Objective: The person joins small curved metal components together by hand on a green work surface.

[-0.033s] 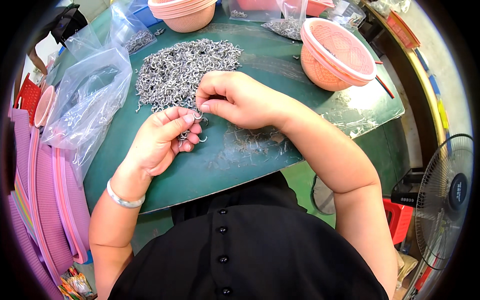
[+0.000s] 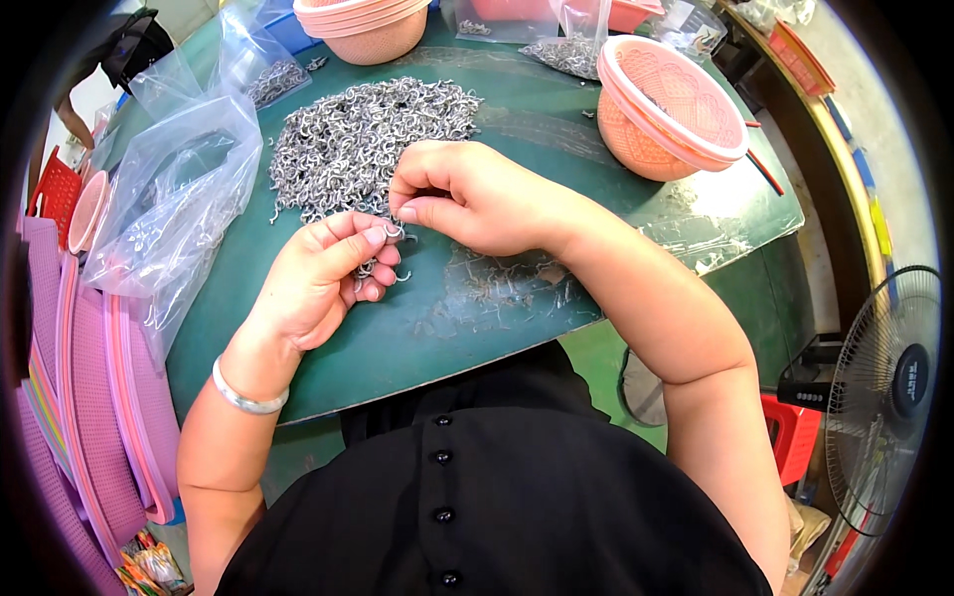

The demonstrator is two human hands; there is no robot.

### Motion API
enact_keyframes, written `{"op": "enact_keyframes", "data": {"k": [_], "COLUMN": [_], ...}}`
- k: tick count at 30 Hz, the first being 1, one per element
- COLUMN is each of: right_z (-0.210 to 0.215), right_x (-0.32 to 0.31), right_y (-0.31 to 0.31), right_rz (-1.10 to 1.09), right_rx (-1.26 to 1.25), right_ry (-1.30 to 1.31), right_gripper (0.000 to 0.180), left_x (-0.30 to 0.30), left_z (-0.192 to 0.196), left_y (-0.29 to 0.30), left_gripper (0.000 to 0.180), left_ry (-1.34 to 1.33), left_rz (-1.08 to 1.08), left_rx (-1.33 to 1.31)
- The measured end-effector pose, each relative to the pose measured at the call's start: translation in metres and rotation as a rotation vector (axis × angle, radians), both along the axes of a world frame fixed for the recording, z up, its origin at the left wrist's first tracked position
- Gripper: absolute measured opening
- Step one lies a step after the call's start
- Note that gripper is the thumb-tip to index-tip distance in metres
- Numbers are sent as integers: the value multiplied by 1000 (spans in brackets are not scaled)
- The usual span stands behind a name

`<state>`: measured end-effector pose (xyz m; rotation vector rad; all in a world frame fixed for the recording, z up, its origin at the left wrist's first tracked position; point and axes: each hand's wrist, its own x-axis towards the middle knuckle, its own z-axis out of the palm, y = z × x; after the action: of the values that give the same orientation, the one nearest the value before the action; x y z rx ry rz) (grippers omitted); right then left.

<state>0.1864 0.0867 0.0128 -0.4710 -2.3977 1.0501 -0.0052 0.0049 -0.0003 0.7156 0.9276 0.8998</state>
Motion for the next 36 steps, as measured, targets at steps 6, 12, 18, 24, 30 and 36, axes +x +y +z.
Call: {"op": "enact_keyframes", "data": {"k": [6,12,18,24,30,36], "right_z": [1,-1,-1,-2,-4,-4], "right_x": [-2,-2,0,-1,-6,-8], "right_y": [-1,-1,2,3,-1,-4], "right_rz": [46,-2,22,40,14,-126], "right_rx": [197,181,70,-2,102,129], "right_ry": [113,111,152,169,189,169], "right_gripper": [12,10,9,9,10,10], "left_x": [2,1,3,2,0,-5], "left_z": [0,1,4,5,5,4], "left_y": [-1,-1,-2,-2,-1,2], "left_gripper": [14,16,16,17,16,14], "left_ry": [32,-11,-52,-79,-92,-35], "left_rz": [59,49,53,40,19,83], "left_rx": [19,22,13,4,4,5]}}
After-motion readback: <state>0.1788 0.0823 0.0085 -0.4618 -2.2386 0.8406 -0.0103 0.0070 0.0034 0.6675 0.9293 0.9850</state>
